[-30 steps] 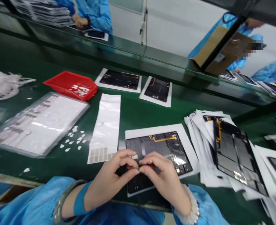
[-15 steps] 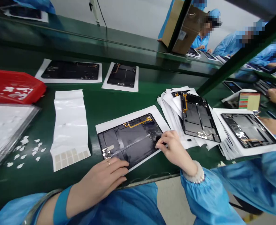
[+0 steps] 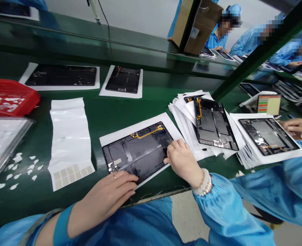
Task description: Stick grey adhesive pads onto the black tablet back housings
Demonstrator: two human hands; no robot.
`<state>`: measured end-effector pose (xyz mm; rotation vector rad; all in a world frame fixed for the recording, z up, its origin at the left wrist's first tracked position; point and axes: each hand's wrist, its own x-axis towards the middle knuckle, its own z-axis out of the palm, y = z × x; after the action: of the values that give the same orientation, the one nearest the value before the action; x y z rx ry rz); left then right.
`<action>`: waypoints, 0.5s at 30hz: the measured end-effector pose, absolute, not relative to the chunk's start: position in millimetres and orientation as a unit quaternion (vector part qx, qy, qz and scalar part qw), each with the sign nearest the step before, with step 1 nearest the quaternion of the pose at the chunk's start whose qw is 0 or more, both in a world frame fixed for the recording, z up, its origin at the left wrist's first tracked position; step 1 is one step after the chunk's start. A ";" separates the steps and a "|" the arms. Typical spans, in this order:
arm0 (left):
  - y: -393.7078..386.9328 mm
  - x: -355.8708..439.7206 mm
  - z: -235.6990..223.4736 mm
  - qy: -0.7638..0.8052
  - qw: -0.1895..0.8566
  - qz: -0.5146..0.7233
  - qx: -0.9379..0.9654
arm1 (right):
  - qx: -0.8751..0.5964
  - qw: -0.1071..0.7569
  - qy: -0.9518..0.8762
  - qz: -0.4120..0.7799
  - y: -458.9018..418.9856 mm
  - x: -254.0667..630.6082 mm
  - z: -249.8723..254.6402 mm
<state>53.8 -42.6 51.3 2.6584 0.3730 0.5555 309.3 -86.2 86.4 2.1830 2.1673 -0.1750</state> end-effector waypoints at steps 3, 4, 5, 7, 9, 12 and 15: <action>-42.6 52.9 51.2 0.129 0.204 0.195 0.950 | 0.687 0.029 0.724 -0.056 -80.8 318.3 85.4; -42.5 52.1 51.3 0.127 0.210 0.191 0.950 | 0.682 0.005 0.729 -0.064 -78.4 324.8 82.7; -42.4 51.1 51.6 0.124 0.216 0.186 0.950 | 0.686 -0.028 0.724 -0.066 -75.7 332.2 79.1; -42.0 48.7 52.8 0.117 0.223 0.170 0.953 | 0.725 -0.087 0.683 -0.035 -69.7 346.6 70.4; -41.4 46.5 54.2 0.109 0.220 0.150 0.958 | 0.770 -0.104 0.629 0.015 -63.1 355.7 62.4; -40.4 45.0 54.2 0.099 0.197 0.132 0.967 | 0.790 -0.083 0.607 0.036 -52.7 356.2 56.7; -40.7 45.3 49.4 0.096 0.174 0.135 0.971 | 0.794 -0.090 0.601 0.023 -43.3 349.4 58.0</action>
<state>45.3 -40.7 49.4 2.7513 0.2708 0.3826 349.4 -43.3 58.0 2.6469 2.0059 0.0771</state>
